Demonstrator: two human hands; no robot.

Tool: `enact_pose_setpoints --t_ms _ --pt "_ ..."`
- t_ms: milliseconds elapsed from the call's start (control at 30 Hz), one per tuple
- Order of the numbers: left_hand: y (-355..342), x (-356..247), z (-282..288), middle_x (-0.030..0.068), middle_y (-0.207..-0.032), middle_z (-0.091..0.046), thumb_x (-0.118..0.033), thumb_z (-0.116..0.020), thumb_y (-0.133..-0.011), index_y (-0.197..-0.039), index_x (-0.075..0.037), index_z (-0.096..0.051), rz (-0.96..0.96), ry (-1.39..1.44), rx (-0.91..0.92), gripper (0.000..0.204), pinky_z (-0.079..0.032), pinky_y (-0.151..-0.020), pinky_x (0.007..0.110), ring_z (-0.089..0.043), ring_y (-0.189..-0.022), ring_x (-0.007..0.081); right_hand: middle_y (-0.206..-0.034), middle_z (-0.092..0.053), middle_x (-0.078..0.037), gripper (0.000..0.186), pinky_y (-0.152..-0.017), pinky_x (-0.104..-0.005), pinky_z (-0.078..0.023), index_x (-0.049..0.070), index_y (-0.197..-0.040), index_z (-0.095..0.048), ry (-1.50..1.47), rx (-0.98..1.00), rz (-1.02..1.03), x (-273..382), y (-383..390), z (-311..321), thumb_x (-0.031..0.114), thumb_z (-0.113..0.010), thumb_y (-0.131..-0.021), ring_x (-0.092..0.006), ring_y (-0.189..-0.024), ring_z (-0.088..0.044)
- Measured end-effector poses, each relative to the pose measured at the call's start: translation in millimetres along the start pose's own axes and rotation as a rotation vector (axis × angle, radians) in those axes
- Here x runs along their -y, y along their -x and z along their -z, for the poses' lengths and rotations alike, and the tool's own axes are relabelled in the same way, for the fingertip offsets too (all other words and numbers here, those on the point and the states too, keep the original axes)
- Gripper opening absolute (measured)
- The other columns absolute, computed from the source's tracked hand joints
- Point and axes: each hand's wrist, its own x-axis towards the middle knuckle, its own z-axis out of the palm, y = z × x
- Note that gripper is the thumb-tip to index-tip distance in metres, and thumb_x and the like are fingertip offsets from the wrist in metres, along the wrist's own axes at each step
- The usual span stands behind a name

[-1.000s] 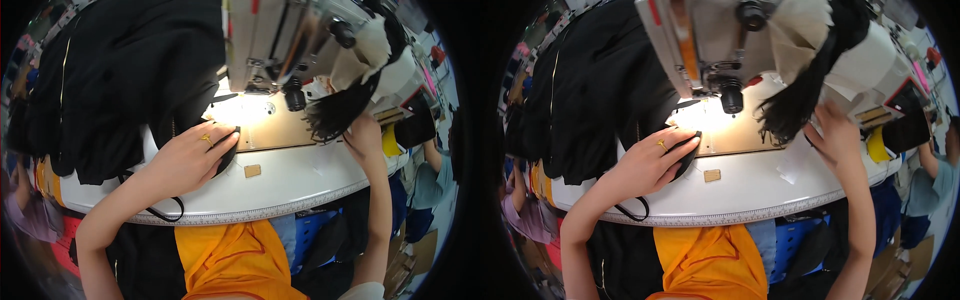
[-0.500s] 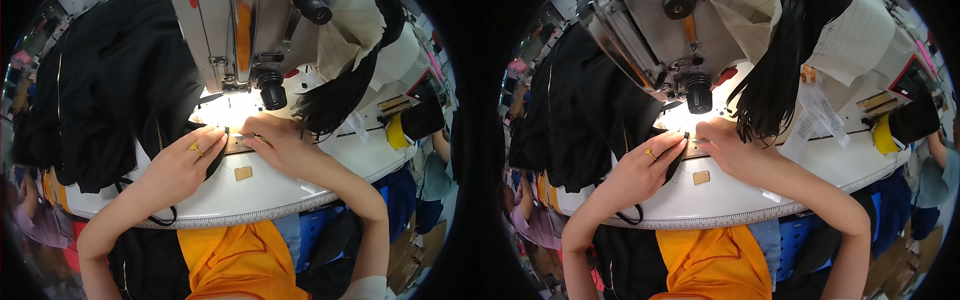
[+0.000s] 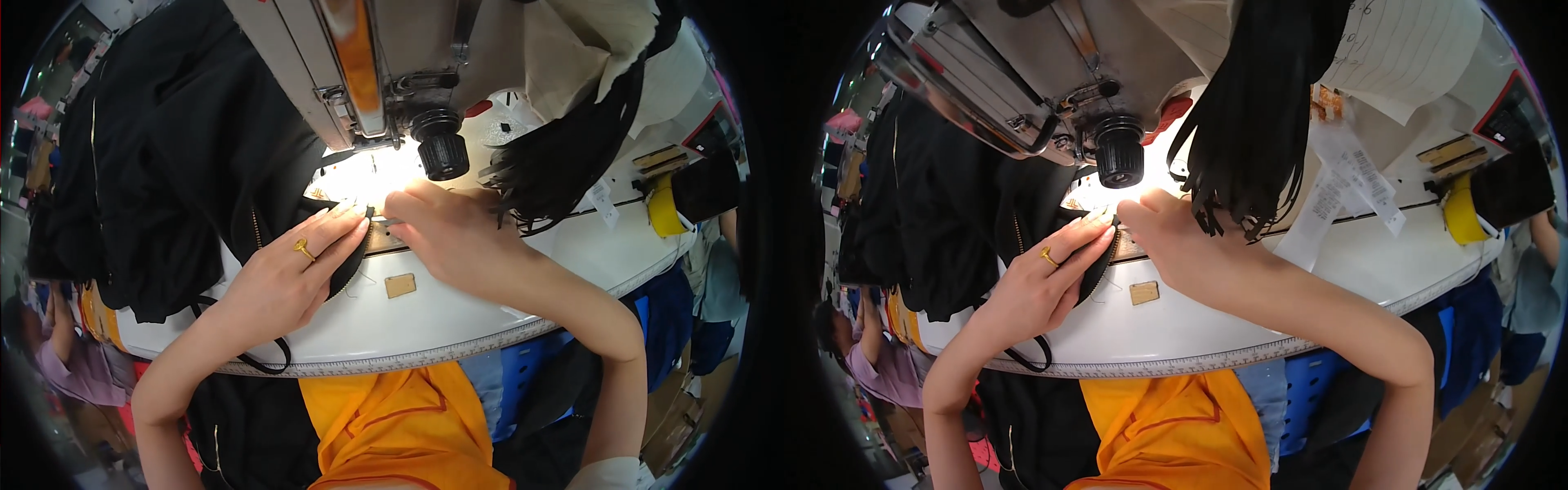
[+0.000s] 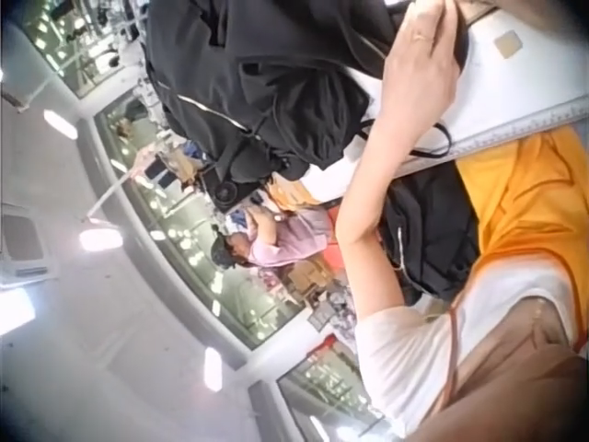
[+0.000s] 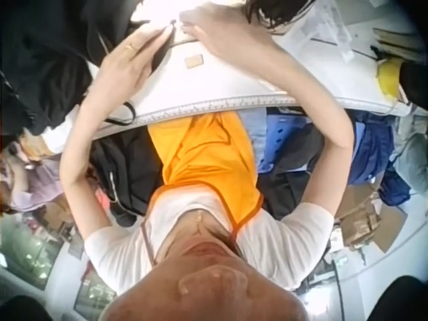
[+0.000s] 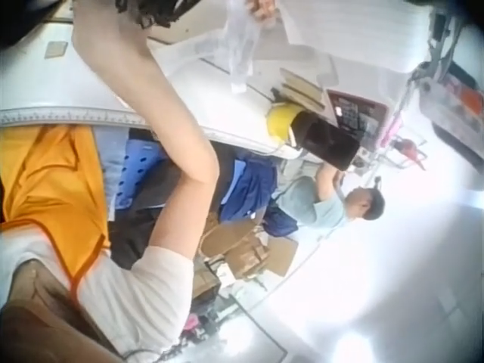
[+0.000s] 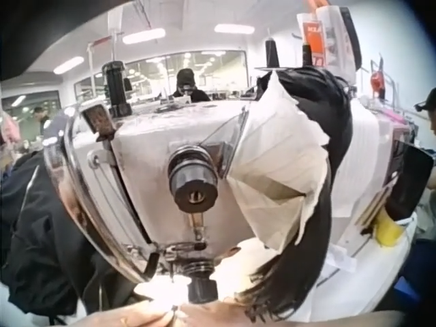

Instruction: The recorder is sewing small white labels onto black garment pieces using a sewing machine.

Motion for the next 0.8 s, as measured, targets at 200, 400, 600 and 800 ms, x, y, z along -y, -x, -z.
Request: enact_pose_setpoints --t_ms 200,400,600,800 --pt "-0.2 0.6 -2.1 0.0156 -0.133 -0.05 0.006 -0.061 -0.068 -0.131 0.009 -0.051 -0.026 -0.019 -0.01 0.064 -0.043 -0.11 0.04 -0.05 -0.128 0.0303 -0.087 -0.057 -0.007 0.017 -0.059 -0.0349 -0.049 0.01 -0.098 -0.054 0.012 -0.017 -0.015 1.5 3.0 3.1 0.012 -0.067 -0.087 -0.0255 -0.071 -0.063" --pt "-0.8 3.7 -1.7 0.0157 -0.131 -0.051 0.006 -0.06 -0.068 -0.13 0.009 -0.052 -0.044 -0.007 -0.025 0.063 -0.045 -0.108 0.039 -0.052 -0.126 0.0309 -0.083 -0.055 -0.004 0.015 -0.054 -0.0332 -0.048 0.01 -0.095 -0.055 0.058 0.022 0.016 6.7 -3.2 7.6 0.011 -0.067 -0.086 -0.0219 -0.063 -0.062" --pt "-1.4 3.8 2.6 0.0172 -0.129 -0.053 0.004 -0.06 -0.068 -0.129 0.01 -0.053 -0.063 0.006 -0.001 0.061 -0.046 -0.105 0.037 -0.054 -0.123 0.0311 -0.083 -0.056 -0.004 0.014 -0.055 -0.0336 -0.047 0.009 -0.095 -0.055 0.163 0.052 0.126 3.0 -7.7 6.7 0.009 -0.065 -0.085 -0.0213 -0.065 -0.062" --pt "-5.0 2.6 4.2 0.0189 -0.127 -0.057 -0.006 -0.059 -0.071 -0.124 0.011 -0.056 -0.16 -0.238 0.015 0.055 -0.045 -0.105 0.035 -0.055 -0.122 0.0294 -0.084 -0.058 -0.007 0.014 -0.063 -0.0359 -0.05 0.008 -0.098 -0.059 -0.141 0.021 -0.065 -4.3 -3.6 5.1 0.012 -0.065 -0.087 -0.0261 -0.072 -0.063"
